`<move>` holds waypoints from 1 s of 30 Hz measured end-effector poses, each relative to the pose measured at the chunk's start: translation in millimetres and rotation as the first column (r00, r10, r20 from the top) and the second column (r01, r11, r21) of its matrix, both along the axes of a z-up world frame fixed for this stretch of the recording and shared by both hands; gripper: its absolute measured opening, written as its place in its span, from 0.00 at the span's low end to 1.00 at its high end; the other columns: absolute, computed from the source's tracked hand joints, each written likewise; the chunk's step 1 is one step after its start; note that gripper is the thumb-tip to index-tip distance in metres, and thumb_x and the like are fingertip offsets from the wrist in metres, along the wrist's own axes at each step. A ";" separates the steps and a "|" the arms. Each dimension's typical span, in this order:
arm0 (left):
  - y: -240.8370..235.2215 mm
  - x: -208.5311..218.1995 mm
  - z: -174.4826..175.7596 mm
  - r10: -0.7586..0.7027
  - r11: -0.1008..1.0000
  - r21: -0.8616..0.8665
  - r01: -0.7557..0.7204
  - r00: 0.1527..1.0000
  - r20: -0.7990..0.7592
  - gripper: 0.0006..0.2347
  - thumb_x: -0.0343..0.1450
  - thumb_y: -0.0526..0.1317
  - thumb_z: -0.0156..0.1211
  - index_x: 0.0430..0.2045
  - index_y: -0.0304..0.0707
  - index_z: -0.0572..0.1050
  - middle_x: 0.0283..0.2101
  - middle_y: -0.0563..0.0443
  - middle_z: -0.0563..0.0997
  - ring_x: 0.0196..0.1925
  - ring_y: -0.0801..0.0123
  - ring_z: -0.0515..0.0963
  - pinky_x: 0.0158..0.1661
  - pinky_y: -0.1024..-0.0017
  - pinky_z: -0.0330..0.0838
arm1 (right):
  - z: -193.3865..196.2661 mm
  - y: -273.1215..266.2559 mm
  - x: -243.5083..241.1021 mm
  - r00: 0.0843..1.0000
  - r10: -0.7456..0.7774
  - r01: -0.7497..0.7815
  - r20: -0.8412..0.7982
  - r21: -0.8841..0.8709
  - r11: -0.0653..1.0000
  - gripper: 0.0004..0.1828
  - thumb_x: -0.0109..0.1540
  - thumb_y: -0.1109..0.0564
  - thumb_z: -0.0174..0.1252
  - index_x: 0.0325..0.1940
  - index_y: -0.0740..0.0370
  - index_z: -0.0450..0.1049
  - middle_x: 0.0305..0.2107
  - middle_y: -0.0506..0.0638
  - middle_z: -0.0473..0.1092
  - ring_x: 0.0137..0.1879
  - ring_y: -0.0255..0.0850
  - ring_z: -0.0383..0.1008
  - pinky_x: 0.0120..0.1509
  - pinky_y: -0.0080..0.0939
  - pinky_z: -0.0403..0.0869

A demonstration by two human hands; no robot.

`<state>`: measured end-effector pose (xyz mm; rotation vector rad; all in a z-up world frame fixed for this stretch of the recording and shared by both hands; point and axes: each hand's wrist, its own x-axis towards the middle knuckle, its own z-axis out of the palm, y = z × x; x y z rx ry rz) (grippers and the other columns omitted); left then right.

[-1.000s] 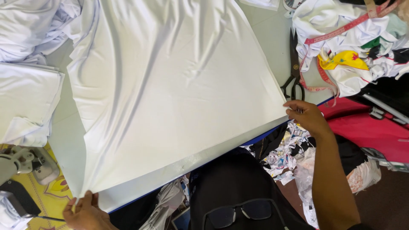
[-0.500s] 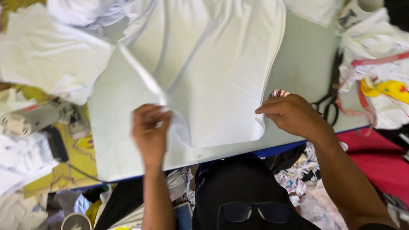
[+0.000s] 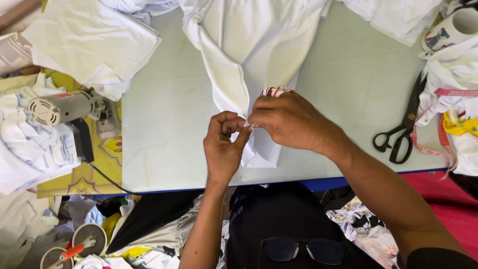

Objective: The person aligns a piece of white fabric on a table, cuts it in half using scissors, and then folds and stacks the resulting pieces.

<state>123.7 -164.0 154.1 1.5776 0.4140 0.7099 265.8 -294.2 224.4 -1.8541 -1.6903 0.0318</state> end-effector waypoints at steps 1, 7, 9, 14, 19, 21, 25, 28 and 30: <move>1.7 -1.7 0.2 0.000 1.000 0.010 0.000 1.000 0.009 0.16 0.66 0.26 0.72 0.45 0.35 0.72 0.33 0.50 0.85 0.34 0.75 0.81 0.42 0.72 0.77 | 1.2 4.1 -0.6 1.000 0.017 -0.017 -0.007 -0.011 1.000 0.08 0.66 0.62 0.60 0.33 0.54 0.75 0.30 0.44 0.72 0.34 0.50 0.78 0.37 0.48 0.74; 8.0 -10.0 -0.3 -0.027 0.999 -0.029 0.028 0.999 0.042 0.14 0.70 0.25 0.66 0.47 0.35 0.71 0.37 0.48 0.85 0.37 0.75 0.82 0.44 0.71 0.77 | 2.1 18.8 1.1 0.998 0.059 -0.061 -0.034 -0.064 0.996 0.08 0.66 0.62 0.60 0.33 0.54 0.75 0.28 0.44 0.72 0.33 0.50 0.79 0.36 0.48 0.75; 8.0 -10.2 -2.4 -0.033 0.999 -0.021 0.034 0.998 0.044 0.14 0.70 0.25 0.65 0.47 0.34 0.70 0.37 0.47 0.85 0.37 0.74 0.81 0.44 0.71 0.78 | 1.9 20.3 2.4 0.996 0.067 -0.071 -0.053 -0.080 0.994 0.04 0.65 0.62 0.61 0.38 0.55 0.76 0.30 0.47 0.74 0.35 0.52 0.79 0.38 0.50 0.76; 5.7 -12.3 7.6 -0.049 0.998 0.030 0.048 0.998 0.036 0.15 0.71 0.24 0.63 0.48 0.35 0.68 0.39 0.45 0.85 0.37 0.72 0.82 0.43 0.68 0.78 | 8.3 25.4 3.6 0.989 0.080 -0.096 -0.123 -0.129 0.987 0.06 0.63 0.64 0.62 0.43 0.57 0.79 0.31 0.53 0.77 0.37 0.54 0.81 0.42 0.52 0.77; -0.9 -10.2 25.2 -0.026 0.980 0.199 0.008 0.996 0.088 0.19 0.69 0.20 0.61 0.47 0.40 0.63 0.39 0.51 0.78 0.36 0.71 0.79 0.41 0.65 0.78 | 6.3 28.2 10.3 0.987 0.071 -0.102 -0.144 -0.216 0.971 0.05 0.62 0.63 0.64 0.42 0.59 0.80 0.32 0.53 0.78 0.38 0.55 0.81 0.44 0.54 0.77; 1.4 -8.8 21.6 -0.020 0.967 0.255 -0.005 0.995 0.096 0.19 0.68 0.20 0.62 0.45 0.39 0.63 0.38 0.51 0.76 0.35 0.69 0.79 0.40 0.65 0.79 | 1.9 28.6 14.6 0.980 0.093 -0.133 -0.174 -0.233 0.963 0.06 0.63 0.62 0.63 0.43 0.56 0.81 0.32 0.51 0.78 0.39 0.53 0.81 0.46 0.53 0.77; 3.2 -8.6 27.4 -0.013 0.939 0.343 -0.029 0.993 0.119 0.19 0.68 0.20 0.63 0.43 0.40 0.63 0.39 0.52 0.70 0.36 0.68 0.78 0.39 0.66 0.79 | -4.1 31.2 22.3 0.962 0.163 -0.208 -0.221 -0.199 0.958 0.11 0.63 0.64 0.61 0.47 0.52 0.81 0.35 0.48 0.75 0.41 0.51 0.80 0.50 0.51 0.77; 2.2 -6.4 18.6 0.006 0.966 0.252 -0.056 0.981 0.191 0.18 0.69 0.22 0.62 0.45 0.41 0.62 0.41 0.54 0.71 0.39 0.71 0.77 0.41 0.69 0.77 | -8.6 33.6 25.6 0.964 0.200 -0.221 -0.175 -0.112 0.969 0.12 0.64 0.65 0.59 0.49 0.55 0.79 0.35 0.52 0.76 0.43 0.58 0.80 0.50 0.56 0.77; -6.0 -1.0 -16.3 0.024 0.979 0.199 -0.031 0.999 0.038 0.21 0.65 0.35 0.69 0.47 0.41 0.64 0.48 0.52 0.70 0.47 0.68 0.74 0.47 0.68 0.73 | 21.5 34.4 31.1 0.971 0.100 -0.143 -0.216 -0.194 0.970 0.08 0.66 0.65 0.57 0.48 0.58 0.75 0.37 0.54 0.77 0.44 0.53 0.80 0.46 0.51 0.75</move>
